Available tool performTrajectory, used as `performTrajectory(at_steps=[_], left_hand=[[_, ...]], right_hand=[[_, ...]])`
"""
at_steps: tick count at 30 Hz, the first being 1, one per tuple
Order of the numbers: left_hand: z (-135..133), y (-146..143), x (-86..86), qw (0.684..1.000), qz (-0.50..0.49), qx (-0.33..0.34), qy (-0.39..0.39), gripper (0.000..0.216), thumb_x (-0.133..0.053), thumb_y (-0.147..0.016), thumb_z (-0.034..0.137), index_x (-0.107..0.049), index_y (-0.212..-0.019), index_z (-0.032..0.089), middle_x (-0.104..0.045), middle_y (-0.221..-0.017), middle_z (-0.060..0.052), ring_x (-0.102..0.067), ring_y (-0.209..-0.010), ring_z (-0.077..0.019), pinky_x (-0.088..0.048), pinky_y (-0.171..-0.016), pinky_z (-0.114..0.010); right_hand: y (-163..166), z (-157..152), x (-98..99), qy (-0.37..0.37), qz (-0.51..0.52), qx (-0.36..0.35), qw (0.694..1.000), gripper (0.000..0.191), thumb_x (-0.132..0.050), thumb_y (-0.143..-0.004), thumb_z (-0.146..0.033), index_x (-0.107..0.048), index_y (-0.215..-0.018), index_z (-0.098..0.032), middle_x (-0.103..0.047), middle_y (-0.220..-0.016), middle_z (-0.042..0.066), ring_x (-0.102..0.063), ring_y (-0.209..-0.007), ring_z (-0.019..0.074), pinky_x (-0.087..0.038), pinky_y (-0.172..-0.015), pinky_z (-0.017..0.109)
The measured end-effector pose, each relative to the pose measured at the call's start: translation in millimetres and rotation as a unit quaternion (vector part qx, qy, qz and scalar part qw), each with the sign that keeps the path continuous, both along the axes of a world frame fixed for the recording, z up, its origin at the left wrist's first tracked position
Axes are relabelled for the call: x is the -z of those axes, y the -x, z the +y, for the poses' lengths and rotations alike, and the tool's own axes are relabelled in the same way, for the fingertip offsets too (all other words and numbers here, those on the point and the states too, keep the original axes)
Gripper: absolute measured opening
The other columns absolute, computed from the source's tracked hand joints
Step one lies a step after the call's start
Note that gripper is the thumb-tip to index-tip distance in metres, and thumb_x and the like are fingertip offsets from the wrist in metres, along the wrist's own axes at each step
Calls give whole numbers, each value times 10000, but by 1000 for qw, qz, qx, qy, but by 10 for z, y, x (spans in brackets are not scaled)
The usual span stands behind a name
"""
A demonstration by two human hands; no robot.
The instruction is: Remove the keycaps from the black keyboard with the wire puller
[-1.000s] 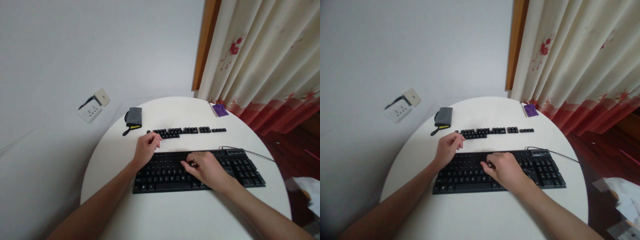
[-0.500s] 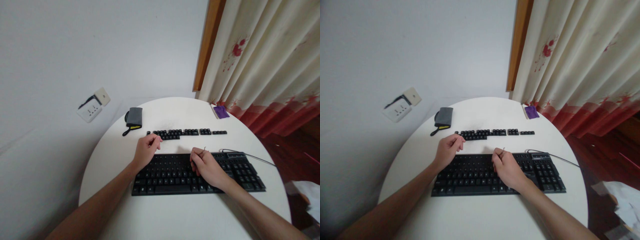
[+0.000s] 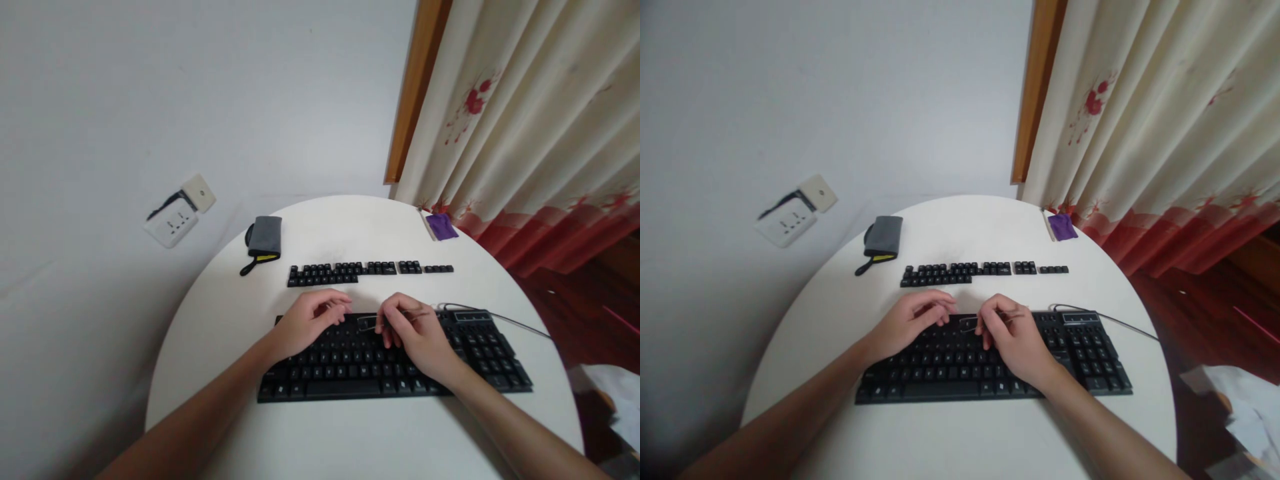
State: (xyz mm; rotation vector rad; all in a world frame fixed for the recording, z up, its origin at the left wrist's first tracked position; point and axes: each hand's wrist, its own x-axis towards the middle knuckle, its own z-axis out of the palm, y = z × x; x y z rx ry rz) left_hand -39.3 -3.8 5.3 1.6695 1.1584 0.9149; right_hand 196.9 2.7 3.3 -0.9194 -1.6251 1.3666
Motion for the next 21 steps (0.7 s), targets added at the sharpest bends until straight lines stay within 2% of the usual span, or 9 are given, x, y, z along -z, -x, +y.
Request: performTrajectory(at_steps=[2,5,8,13,17,21], left_hand=[[-32,-40,19,998,-27,30,38,256,-583,-937,305,-701,-1144,213,-749,-1069,-91,-715,-865,-175,-571,-811,-300],[-60,-74,43,993,-67,55,82,282,-610,-928,320,-701,-1171,210,-756,-1057,-106,-734,-896,-203,-579,-843,-332],[-65,-90,38,987,-100,65,111,237,-644,-907,306,-726,-1106,207,-764,-1002,-99,-736,-891,-210,-586,-827,-332],[-72,-123,16,981,-124,56,140,180,-750,-810,247,-736,-973,173,-767,-946,-86,-728,-881,-210,-574,-843,-344],[-90,-146,37,975,-138,59,163,297,-814,-729,192,-700,-997,138,-762,-948,-79,-721,-896,-200,-558,-854,-332],[-102,-164,43,973,-142,62,174,299,-800,-753,180,-676,-1021,138,-758,-938,-68,-720,-887,-181,-553,-847,-312]], right_hand=[[3,-29,4,-26,-3,-2,1000,254,-519,-992,-374,-609,-836,-194,-652,-764,4,-571,-553,94,-421,-499,220],[0,-62,4,-51,-13,-13,999,198,-523,-993,-344,-627,-899,-204,-639,-735,-6,-576,-570,108,-425,-521,234],[-7,-81,-10,-74,-31,-28,996,163,-532,-990,-320,-638,-937,-209,-610,-660,-20,-574,-574,120,-434,-554,245],[18,-122,-3,-105,-42,-33,993,166,-526,-993,-303,-651,-945,-205,-600,-651,-21,-566,-575,120,-443,-598,254],[88,-181,44,-78,-32,-8,996,230,-491,-1008,-316,-632,-878,-190,-566,-617,-25,-527,-538,109,-409,-536,235],[139,-203,79,-36,-15,7,999,268,-470,-1017,-325,-605,-832,-186,-571,-630,-25,-515,-514,93,-384,-490,216]])
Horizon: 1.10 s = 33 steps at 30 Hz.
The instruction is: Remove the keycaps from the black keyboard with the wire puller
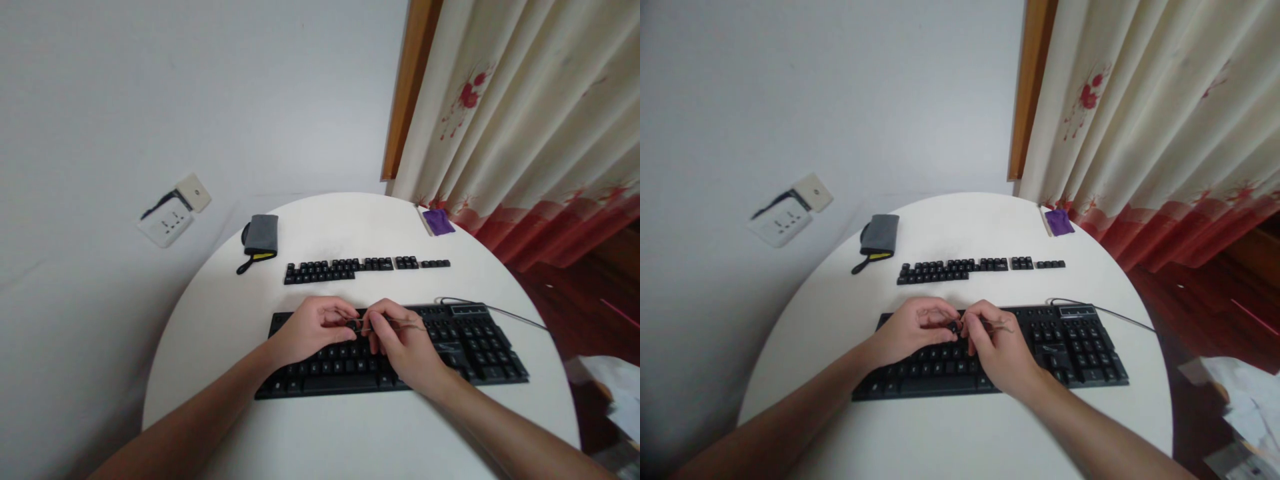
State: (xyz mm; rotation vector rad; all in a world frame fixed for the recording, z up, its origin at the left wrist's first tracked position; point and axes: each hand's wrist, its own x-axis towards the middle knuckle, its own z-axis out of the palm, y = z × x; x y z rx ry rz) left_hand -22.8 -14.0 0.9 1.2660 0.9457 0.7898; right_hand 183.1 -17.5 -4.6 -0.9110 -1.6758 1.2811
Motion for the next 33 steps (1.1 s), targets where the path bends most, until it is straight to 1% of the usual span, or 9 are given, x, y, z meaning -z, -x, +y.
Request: performTrajectory(at_steps=[7,11,14,16,20,22,25,30,33], left_hand=[[-17,-12,36,999,15,-8,-34,285,-783,-779,204,-689,-1044,151,-754,-935,-71,-724,-882,-189,-570,-841,-329],[-38,-26,46,987,63,-46,-138,197,-758,-800,197,-735,-995,178,-733,-1045,-73,-705,-929,-188,-567,-878,-340],[-24,-16,17,968,120,-67,-211,138,-716,-837,184,-754,-968,201,-713,-1065,-64,-679,-962,-182,-564,-829,-300],[-3,1,-4,960,133,-85,-230,130,-723,-827,178,-749,-952,198,-706,-1018,-58,-670,-928,-175,-559,-777,-277],[21,24,-30,957,122,-118,-233,137,-741,-803,176,-739,-940,182,-703,-978,-57,-665,-853,-163,-541,-729,-263],[16,23,-40,956,118,-128,-238,133,-745,-799,175,-740,-932,179,-710,-963,-57,-666,-835,-160,-533,-716,-261],[2,17,-50,953,118,-124,-250,138,-759,-784,165,-745,-920,184,-722,-935,-46,-667,-818,-156,-514,-686,-248],[-19,17,-57,958,114,-99,-242,165,-795,-749,150,-754,-903,193,-737,-899,-31,-654,-763,-139,-499,-670,-240],[-34,17,-72,964,97,-72,-238,160,-812,-738,161,-757,-886,185,-746,-907,-39,-654,-762,-140,-507,-688,-246]], right_hand=[[12,24,-30,27,35,35,998,276,-504,-1000,-358,-595,-808,-183,-607,-677,-16,-531,-490,82,-386,-456,203],[32,32,-39,52,52,43,996,279,-520,-986,-379,-578,-795,-185,-620,-690,-14,-533,-466,85,-383,-424,203],[25,59,-25,64,45,73,994,302,-509,-987,-399,-569,-779,-188,-616,-671,-12,-524,-450,97,-364,-411,222],[-2,84,-34,42,31,105,993,340,-476,-1001,-398,-561,-744,-192,-590,-653,-12,-529,-501,112,-384,-463,240],[-89,128,-100,-98,14,161,982,408,-368,-1043,-346,-532,-701,-195,-589,-778,27,-575,-800,160,-439,-760,296],[-125,137,-120,-138,4,146,980,377,-345,-1050,-324,-548,-759,-197,-601,-846,36,-573,-850,167,-427,-799,306],[-145,129,-108,-143,-47,88,985,296,-365,-1045,-285,-590,-872,-203,-582,-788,11,-550,-750,152,-420,-717,287],[-97,69,-91,-175,-120,28,977,113,-522,-969,-212,-632,-945,-206,-592,-806,3,-554,-736,144,-421,-677,269],[-66,41,-109,-205,-137,6,969,127,-592,-926,-199,-657,-1034,-213,-585,-815,2,-564,-740,143,-436,-684,270]])
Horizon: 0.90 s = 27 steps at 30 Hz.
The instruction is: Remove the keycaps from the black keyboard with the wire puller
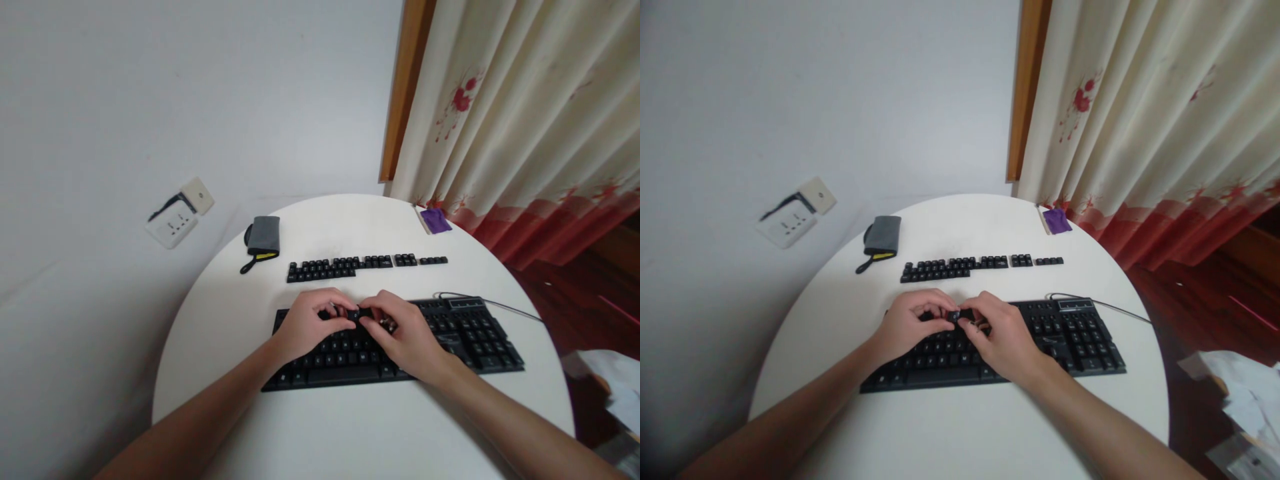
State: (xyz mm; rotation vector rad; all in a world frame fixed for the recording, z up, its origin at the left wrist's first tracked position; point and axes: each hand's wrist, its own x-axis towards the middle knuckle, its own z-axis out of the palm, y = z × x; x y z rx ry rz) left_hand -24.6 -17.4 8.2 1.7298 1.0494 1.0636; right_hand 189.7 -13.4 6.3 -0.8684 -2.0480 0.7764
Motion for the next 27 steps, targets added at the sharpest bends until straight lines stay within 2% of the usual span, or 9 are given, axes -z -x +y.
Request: performTrajectory(at_steps=[12,17,21,25,27], left_hand=[[-3,-39,57,997,-61,-5,54,227,-868,-674,264,-733,-811,143,-715,-838,-66,-639,-706,-149,-510,-669,-267],[-13,-58,58,997,-37,-12,66,264,-853,-678,200,-734,-908,151,-716,-814,-46,-634,-694,-136,-513,-666,-250],[32,3,36,994,-65,-77,32,383,-818,-707,195,-684,-1065,169,-714,-858,-35,-612,-633,-109,-479,-573,-211],[109,119,11,984,-73,-158,-28,234,-678,-862,266,-659,-1075,172,-662,-738,-4,-537,-556,-85,-393,-492,-184],[140,170,5,981,-73,-177,-42,200,-607,-921,310,-664,-1051,169,-645,-709,1,-469,-509,-70,-341,-460,-183]], right_hand=[[11,5,63,-24,1,-26,999,164,-624,-897,-199,-673,-1052,-220,-616,-849,29,-611,-781,167,-490,-710,293],[16,3,49,-3,-1,-13,1000,98,-637,-883,-206,-665,-976,-216,-590,-812,14,-587,-730,153,-469,-657,265],[-39,150,19,-5,-28,58,998,57,-657,-864,-225,-659,-916,-203,-593,-784,6,-564,-716,155,-435,-658,267],[-102,477,67,30,-128,159,979,58,-673,-817,-239,-673,-834,-184,-596,-696,-8,-546,-636,154,-389,-618,272],[-81,628,109,45,-197,167,965,54,-669,-801,-225,-688,-822,-179,-601,-665,-6,-558,-631,160,-374,-617,274]])
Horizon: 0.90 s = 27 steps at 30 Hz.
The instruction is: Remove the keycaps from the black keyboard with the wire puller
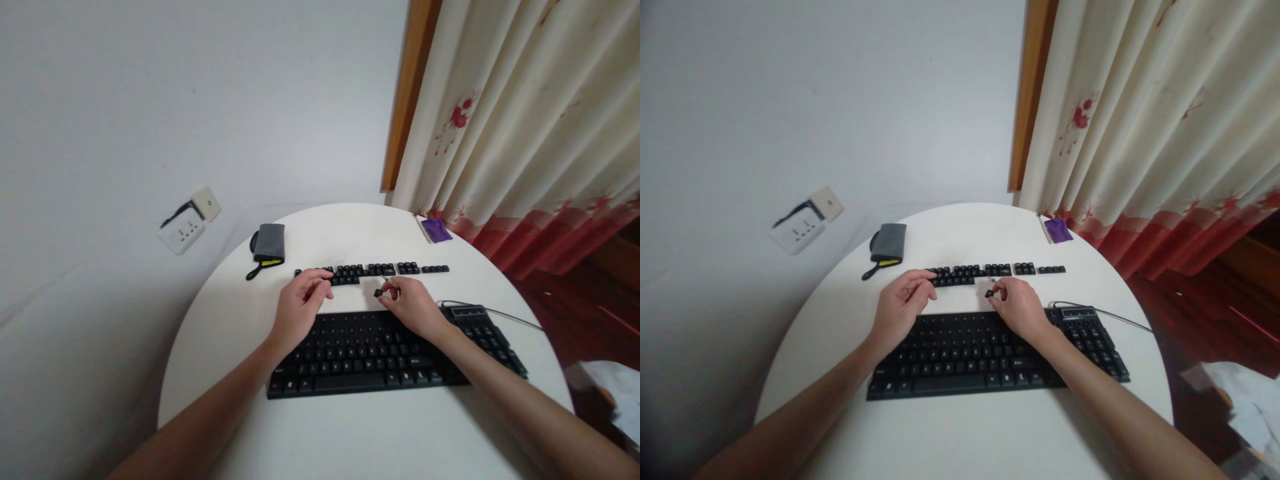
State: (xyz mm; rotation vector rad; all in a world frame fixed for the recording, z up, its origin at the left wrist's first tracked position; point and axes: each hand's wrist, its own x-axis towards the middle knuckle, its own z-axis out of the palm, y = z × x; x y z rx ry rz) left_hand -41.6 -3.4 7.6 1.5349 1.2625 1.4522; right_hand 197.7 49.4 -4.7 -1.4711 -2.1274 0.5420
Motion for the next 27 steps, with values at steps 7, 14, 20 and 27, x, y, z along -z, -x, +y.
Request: performTrajectory(at_steps=[7,14,20,27], left_hand=[[30,66,6,999,26,-29,-11,267,-550,-955,387,-680,-960,154,-611,-623,7,-413,-487,-82,-314,-461,-202],[29,79,-7,997,57,-39,-27,266,-542,-964,372,-696,-941,157,-578,-555,25,-512,-521,-105,-390,-535,-214],[13,73,-42,997,59,-39,-35,266,-539,-964,358,-706,-952,151,-576,-548,27,-521,-521,-107,-405,-552,-219],[7,74,-36,997,59,-36,-30,253,-545,-959,350,-698,-939,150,-578,-547,27,-522,-516,-105,-398,-539,-212]], right_hand=[[199,207,59,29,-111,14,993,122,-649,-805,-220,-727,-894,-193,-710,-807,56,-643,-755,206,-377,-651,281],[198,167,91,47,-132,59,988,158,-689,-802,-316,-731,-887,-189,-733,-870,95,-683,-837,255,-425,-677,305],[309,233,84,61,-140,75,985,117,-667,-813,-291,-733,-792,-197,-743,-846,95,-694,-820,250,-435,-662,298],[398,321,77,62,-127,78,987,136,-650,-837,-290,-746,-851,-195,-751,-920,104,-694,-875,248,-458,-687,300]])
